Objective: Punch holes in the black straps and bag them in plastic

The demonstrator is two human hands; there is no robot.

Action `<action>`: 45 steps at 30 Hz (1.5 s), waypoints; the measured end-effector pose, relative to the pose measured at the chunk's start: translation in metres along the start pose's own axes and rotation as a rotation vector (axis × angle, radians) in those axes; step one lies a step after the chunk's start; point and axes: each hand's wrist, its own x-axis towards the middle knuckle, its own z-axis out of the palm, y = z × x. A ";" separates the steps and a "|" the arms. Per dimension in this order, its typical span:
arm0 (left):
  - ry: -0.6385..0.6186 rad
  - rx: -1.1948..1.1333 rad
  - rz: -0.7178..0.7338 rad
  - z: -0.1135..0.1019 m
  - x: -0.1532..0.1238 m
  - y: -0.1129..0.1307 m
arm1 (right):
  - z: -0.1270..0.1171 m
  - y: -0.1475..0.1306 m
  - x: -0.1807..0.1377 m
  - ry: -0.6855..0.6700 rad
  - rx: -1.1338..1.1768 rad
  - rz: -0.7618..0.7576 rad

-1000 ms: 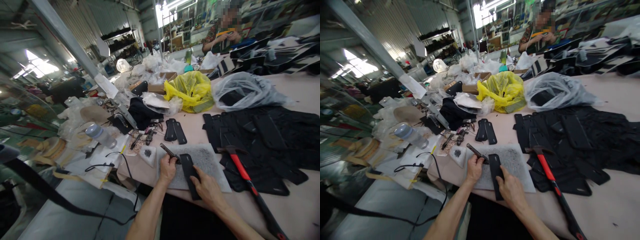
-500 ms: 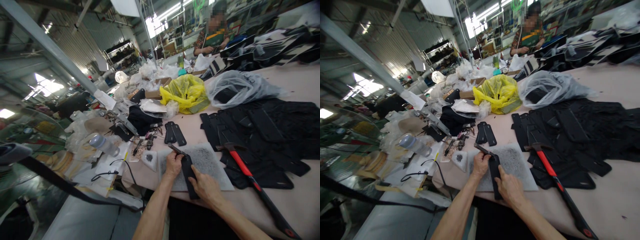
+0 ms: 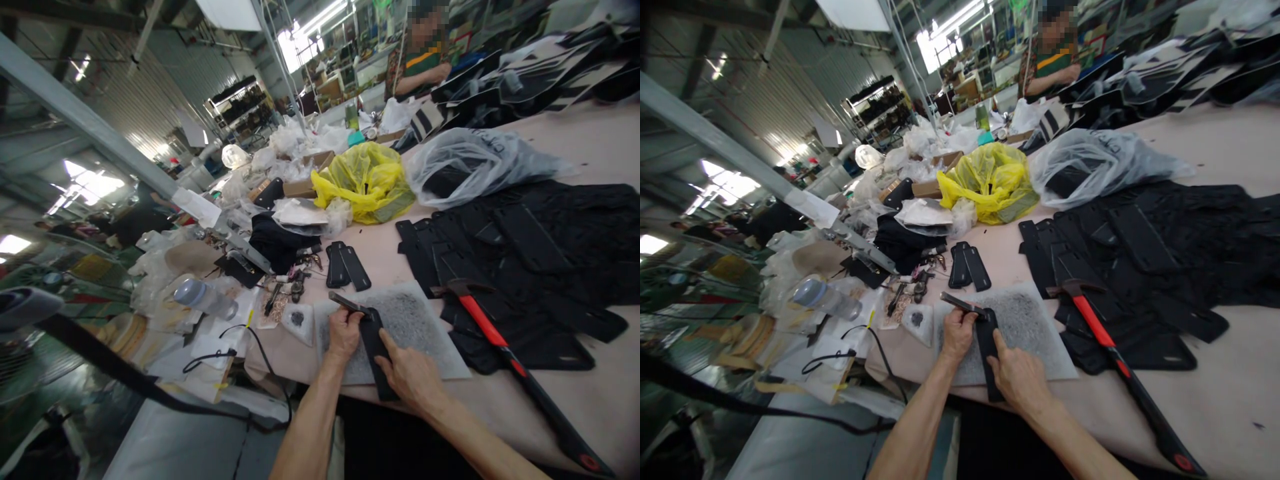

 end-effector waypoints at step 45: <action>-0.108 0.096 0.137 0.005 0.004 -0.003 | -0.004 -0.002 -0.002 -0.016 0.016 -0.043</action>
